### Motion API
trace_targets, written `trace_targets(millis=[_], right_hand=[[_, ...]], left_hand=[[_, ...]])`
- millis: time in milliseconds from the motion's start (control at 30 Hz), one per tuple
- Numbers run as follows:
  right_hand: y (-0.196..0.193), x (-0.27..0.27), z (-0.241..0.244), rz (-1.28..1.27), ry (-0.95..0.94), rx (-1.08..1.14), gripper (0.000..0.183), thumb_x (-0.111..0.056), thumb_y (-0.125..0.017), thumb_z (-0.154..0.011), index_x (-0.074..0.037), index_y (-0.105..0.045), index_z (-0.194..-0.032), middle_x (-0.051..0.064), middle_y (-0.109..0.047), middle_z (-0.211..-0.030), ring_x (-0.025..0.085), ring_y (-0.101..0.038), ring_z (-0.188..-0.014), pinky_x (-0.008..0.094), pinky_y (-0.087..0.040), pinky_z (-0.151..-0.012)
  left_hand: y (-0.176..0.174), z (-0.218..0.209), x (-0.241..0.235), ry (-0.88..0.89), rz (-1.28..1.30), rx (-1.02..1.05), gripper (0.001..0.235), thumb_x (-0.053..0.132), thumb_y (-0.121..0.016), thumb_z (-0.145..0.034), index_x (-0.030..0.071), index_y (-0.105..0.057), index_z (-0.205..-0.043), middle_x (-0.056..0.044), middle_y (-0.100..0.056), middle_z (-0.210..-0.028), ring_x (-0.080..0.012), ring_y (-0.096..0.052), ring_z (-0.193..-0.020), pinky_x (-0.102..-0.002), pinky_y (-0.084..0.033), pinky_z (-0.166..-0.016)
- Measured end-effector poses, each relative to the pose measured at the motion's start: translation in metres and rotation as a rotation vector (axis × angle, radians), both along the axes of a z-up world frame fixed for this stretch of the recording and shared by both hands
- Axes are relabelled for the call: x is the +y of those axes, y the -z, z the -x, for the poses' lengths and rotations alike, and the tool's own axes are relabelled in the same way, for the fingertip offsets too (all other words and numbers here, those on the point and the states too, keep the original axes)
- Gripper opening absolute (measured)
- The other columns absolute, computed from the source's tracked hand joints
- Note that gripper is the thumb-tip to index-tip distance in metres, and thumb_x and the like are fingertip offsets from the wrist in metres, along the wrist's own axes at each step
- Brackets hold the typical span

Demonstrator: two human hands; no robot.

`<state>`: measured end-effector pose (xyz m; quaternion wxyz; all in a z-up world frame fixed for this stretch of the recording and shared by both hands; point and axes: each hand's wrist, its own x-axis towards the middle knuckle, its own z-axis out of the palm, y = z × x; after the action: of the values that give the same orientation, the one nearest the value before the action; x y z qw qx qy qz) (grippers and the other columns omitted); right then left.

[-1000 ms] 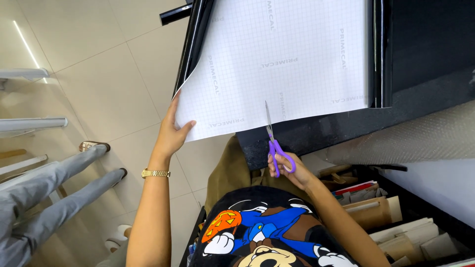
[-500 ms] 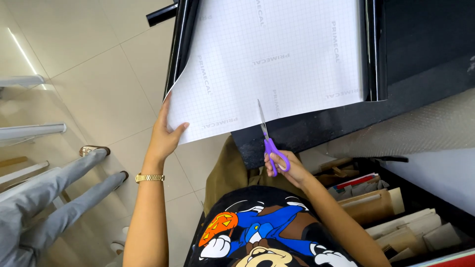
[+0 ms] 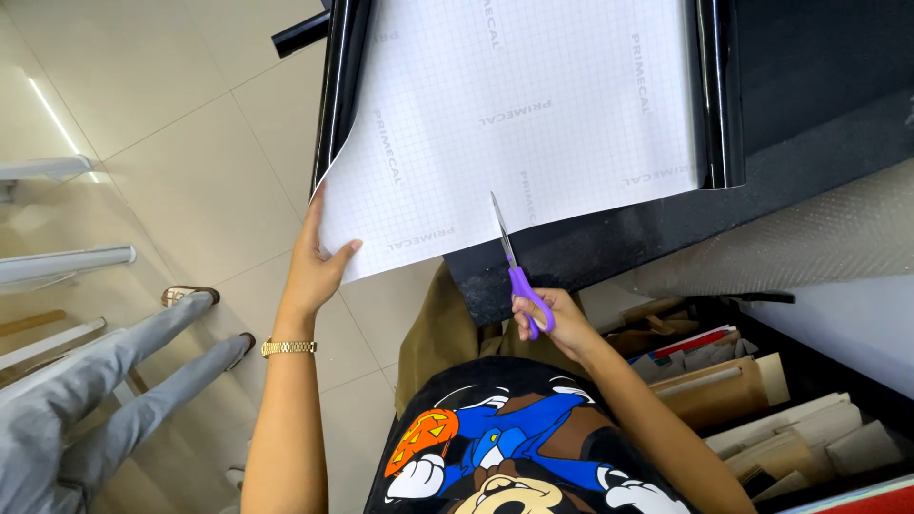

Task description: Unrolling a sheet of black vinyl and cutting it to size using scissors on a workbench

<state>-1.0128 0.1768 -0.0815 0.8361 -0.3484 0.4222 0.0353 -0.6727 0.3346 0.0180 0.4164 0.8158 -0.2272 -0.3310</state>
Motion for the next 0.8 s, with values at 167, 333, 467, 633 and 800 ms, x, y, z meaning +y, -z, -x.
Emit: trace_targets(millis=[167,333,467,633,800], right_hand=[[-0.005,-0.001,-0.003,0.017,-0.001,0.014,0.026,-0.020,-0.072,-0.097,0.004,-0.070,-0.088,0.010,-0.057,-0.058,0.021,-0.068,-0.047,0.026,-0.055,-0.046],[-0.004,-0.002,-0.004,0.033,-0.009,0.002,0.022,-0.017,-0.075,-0.094,0.004,-0.070,-0.087,0.011,-0.059,-0.057,0.022,-0.070,-0.048,0.027,-0.056,-0.046],[-0.001,-0.006,-0.010,0.027,-0.011,-0.022,0.024,-0.020,-0.074,-0.095,0.003,-0.070,-0.087,0.012,-0.060,-0.060,0.023,-0.070,-0.050,0.027,-0.055,-0.048],[0.011,-0.013,-0.021,0.010,0.005,-0.051,0.025,-0.022,-0.073,-0.095,0.002,-0.070,-0.088,0.014,-0.062,-0.062,0.025,-0.072,-0.053,0.029,-0.056,-0.050],[0.009,-0.019,-0.028,-0.012,0.017,-0.048,0.027,-0.023,-0.072,-0.096,0.003,-0.070,-0.089,0.014,-0.062,-0.062,0.026,-0.072,-0.053,0.029,-0.056,-0.050]], left_hand=[[-0.011,0.002,-0.006,-0.012,-0.020,0.013,0.088,-0.003,-0.072,-0.086,0.012,-0.030,-0.163,-0.026,-0.035,-0.163,-0.0425,-0.027,-0.152,-0.054,-0.020,-0.124],[-0.012,0.000,-0.008,-0.032,-0.026,0.060,0.088,-0.002,-0.071,-0.087,0.013,-0.029,-0.163,-0.026,-0.030,-0.165,-0.0430,-0.023,-0.153,-0.055,-0.020,-0.124],[-0.015,-0.003,-0.009,-0.025,-0.033,0.072,0.089,0.000,-0.071,-0.086,0.012,-0.028,-0.163,-0.027,-0.029,-0.165,-0.0442,-0.023,-0.153,-0.056,-0.020,-0.124],[-0.014,-0.005,-0.008,-0.011,-0.049,0.082,0.090,0.001,-0.072,-0.085,0.010,-0.028,-0.163,-0.028,-0.028,-0.165,-0.0460,-0.022,-0.152,-0.057,-0.020,-0.123],[-0.015,-0.006,-0.011,-0.009,-0.067,0.087,0.091,0.002,-0.072,-0.085,0.012,-0.028,-0.163,-0.028,-0.030,-0.164,-0.0449,-0.024,-0.152,-0.057,-0.022,-0.123]])
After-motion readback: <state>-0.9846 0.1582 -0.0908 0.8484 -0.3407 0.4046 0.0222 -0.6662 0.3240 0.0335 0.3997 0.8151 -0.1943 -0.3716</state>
